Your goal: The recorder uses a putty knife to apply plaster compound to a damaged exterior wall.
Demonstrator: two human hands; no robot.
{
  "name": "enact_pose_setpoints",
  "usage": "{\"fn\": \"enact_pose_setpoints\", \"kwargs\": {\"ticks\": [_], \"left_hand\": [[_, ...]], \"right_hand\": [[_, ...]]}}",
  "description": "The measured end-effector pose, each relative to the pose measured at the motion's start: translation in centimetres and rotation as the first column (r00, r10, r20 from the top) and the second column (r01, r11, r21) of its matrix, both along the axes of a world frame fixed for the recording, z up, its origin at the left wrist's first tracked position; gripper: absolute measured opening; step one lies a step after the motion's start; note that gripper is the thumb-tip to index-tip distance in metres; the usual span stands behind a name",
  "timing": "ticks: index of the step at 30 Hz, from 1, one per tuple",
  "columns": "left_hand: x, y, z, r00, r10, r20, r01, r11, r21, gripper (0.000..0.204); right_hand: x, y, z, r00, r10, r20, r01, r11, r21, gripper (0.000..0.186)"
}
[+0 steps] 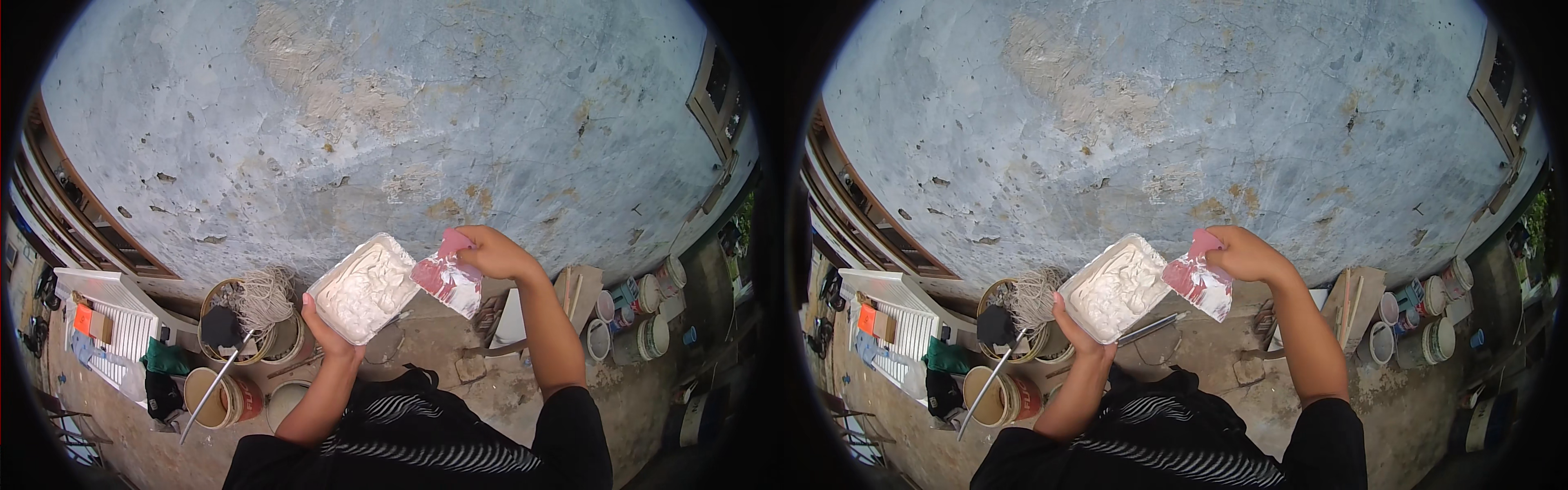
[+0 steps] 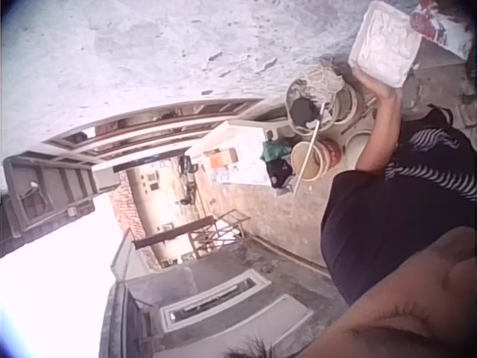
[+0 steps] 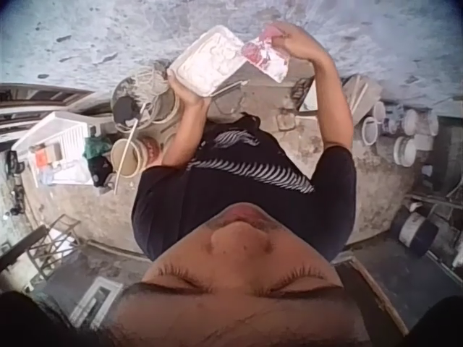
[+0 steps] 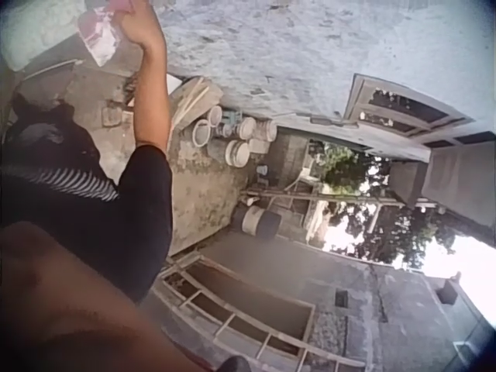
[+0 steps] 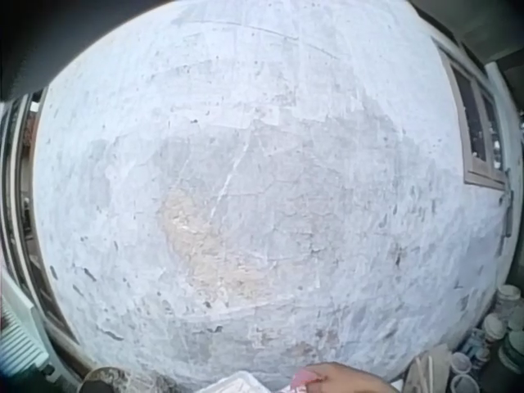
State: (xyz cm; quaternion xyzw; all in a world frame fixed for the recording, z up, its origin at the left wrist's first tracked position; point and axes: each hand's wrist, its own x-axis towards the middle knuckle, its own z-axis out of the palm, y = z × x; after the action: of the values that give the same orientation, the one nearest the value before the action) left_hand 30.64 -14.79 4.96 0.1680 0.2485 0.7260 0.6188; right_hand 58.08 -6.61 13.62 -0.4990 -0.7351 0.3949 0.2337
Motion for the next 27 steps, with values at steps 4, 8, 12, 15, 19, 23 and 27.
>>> {"fn": "enact_pose_setpoints", "kwargs": {"ticks": [4, 8, 12, 15, 19, 23, 27], "left_hand": [[0.1, 0.3, -0.6, 0.999, 0.049, -0.015, -0.049, 0.998, -0.034, 0.082], [0.4, 0.7, -0.6, 0.999, 0.041, 0.015, -0.041, 0.999, -0.023, 0.081], [0.9, 1.2, -0.8, 1.0, 0.028, 0.0, -0.028, 1.0, -0.009, 0.08], [1.4, 1.6, -1.2, 0.999, 0.043, -0.005, -0.043, 0.999, -0.028, 0.079], [1.7, 1.9, -1.4, 1.0, 0.004, -0.02, -0.004, 1.0, 0.009, 0.078], [2.2, 2.2, -1.6, 1.0, 0.019, -0.015, -0.02, 0.999, -0.042, 0.078], [2.7, 2.5, -2.1, 1.0, -0.005, -0.03, 0.002, 0.996, -0.092, 0.078]], "right_hand": [[-0.9, 1.1, 0.4, 0.999, 0.019, 0.026, -0.011, 0.964, -0.266, 0.022], [-1.3, 1.5, -0.3, 0.997, 0.024, -0.068, -0.048, 0.921, -0.386, 0.019], [-2.6, 1.3, -1.7, 0.99, 0.044, -0.137, -0.102, 0.886, -0.453, 0.018], [-3.5, 0.9, -1.9, 0.978, 0.063, -0.197, -0.149, 0.872, -0.466, 0.019], [-3.6, 1.0, -3.4, 0.963, 0.047, -0.266, -0.184, 0.833, -0.521, 0.021], [-3.9, 1.1, -3.2, 0.976, 0.101, -0.195, -0.193, 0.816, -0.544, 0.02], [-4.4, 1.0, -4.5, 0.969, 0.101, -0.226, -0.216, 0.791, -0.573, 0.018]]}}
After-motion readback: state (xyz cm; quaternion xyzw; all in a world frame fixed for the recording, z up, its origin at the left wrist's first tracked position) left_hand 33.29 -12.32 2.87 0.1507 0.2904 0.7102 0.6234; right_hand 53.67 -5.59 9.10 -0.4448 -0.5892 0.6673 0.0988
